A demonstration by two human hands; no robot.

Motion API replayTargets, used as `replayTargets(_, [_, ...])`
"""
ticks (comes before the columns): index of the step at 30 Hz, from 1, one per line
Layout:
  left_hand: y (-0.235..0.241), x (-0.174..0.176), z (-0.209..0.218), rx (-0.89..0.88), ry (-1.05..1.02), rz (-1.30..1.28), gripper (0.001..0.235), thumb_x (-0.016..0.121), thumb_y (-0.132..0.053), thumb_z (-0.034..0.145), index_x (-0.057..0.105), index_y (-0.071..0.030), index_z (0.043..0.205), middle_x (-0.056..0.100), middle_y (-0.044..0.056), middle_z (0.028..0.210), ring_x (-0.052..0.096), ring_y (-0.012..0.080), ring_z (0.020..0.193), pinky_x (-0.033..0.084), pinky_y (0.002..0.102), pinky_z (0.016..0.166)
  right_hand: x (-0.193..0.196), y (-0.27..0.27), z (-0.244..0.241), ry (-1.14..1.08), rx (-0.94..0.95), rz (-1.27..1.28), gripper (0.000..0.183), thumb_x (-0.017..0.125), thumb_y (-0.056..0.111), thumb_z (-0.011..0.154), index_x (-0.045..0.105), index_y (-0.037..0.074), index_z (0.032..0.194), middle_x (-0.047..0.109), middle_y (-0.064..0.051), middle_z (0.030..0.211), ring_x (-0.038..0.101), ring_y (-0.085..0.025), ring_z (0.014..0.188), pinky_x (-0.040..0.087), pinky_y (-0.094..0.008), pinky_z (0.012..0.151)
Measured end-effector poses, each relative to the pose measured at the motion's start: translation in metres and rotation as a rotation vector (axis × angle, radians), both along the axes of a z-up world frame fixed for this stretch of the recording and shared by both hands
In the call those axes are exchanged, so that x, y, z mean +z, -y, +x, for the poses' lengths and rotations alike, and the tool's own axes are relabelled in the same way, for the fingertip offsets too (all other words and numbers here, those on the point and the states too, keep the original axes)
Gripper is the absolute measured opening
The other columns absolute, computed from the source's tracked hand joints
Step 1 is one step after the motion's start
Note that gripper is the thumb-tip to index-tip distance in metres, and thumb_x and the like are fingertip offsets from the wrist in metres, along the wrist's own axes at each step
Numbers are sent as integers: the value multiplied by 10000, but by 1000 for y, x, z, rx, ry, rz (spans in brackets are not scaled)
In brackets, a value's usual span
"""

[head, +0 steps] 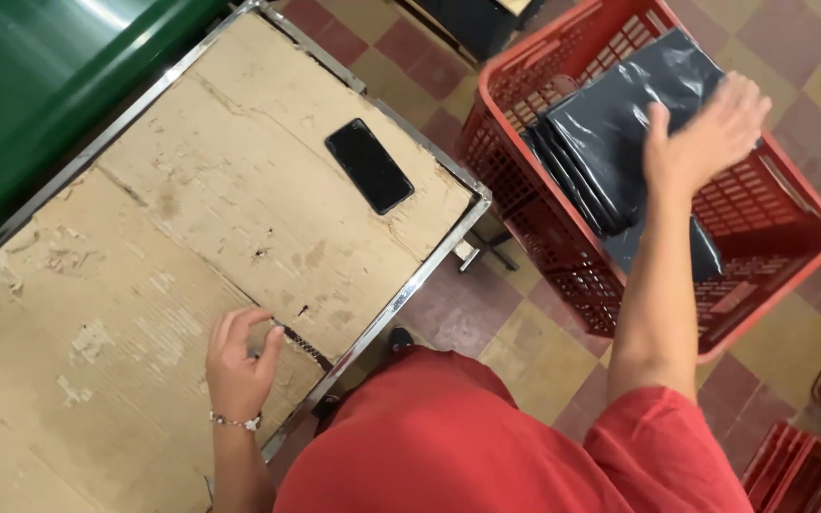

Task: Folding plastic bags and placing them into a red plastic crate for packaging

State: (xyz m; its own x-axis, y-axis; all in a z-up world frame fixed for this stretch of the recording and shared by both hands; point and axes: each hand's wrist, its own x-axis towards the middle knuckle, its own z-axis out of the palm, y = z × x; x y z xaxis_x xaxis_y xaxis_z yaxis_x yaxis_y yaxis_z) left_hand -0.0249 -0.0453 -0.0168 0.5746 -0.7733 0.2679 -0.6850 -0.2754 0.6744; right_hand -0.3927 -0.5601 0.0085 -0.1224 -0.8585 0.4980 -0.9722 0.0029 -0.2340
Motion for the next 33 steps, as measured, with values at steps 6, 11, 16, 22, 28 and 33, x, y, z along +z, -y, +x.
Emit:
replayTargets(6, [13, -2, -5, -42, 36, 20, 219, 648, -257, 983, 669, -60, 1077, 665, 89, 1065, 600, 277, 987, 481, 398, 873, 25, 26, 79, -29, 236, 583, 1208, 545, 898, 719, 203, 240, 1673, 8, -211, 1693, -160, -502, 1441, -66, -863, 1057])
replayTargets(11, [-2, -7, -4, 38, -39, 177, 294, 586, -346, 999, 696, -90, 1093, 681, 62, 1084, 613, 263, 1038, 498, 386, 893, 6, 29, 90, -115, 172, 610, 1269, 531, 932, 644, 212, 264, 1674, 22, -170, 1707, -146, -518, 1441, -49, -866, 1047])
replayTargets(16, [-20, -17, 2, 109, -58, 219, 352, 544, -402, 1009, 699, -101, 1107, 693, 42, 1083, 624, 243, 1051, 509, 392, 889, -4, 39, 86, -119, 154, 632, 1276, 508, 936, 649, 208, 256, 1686, -28, -131, 1708, -175, -486, 1442, -54, -856, 1071])
replayTargets(22, [-30, -21, 2, 147, -84, 261, 263, 595, -339, 995, 692, -117, 1098, 687, 15, 1079, 631, 222, 1023, 509, 386, 847, 23, -19, 142, -49, 650, -25, 512, 763, 444, 858, 568, 55, 1128, 478, -168, 1052, 371, -410, 941, 284, -629, 737])
replayTargets(28, [-17, -26, -4, 157, -144, 282, 212, 649, -345, 987, 694, -167, 1092, 702, 42, 1055, 675, 275, 1087, 526, 427, 981, -128, -90, 267, -6, 1020, 117, 872, 845, 662, 696, 635, 101, 1329, 666, -172, 1126, 634, -405, 1040, 510, -555, 849])
replayTargets(33, [41, -108, -2, 89, -215, 250, 297, 675, -380, 956, 684, -179, 1175, 672, 118, 1197, 592, 367, 1237, 482, 520, 1068, -168, -130, 322, -135, 852, 440, 1120, 875, 680, 579, 485, -6, 1374, 595, -229, 1222, 550, -450, 1169, 447, -559, 976])
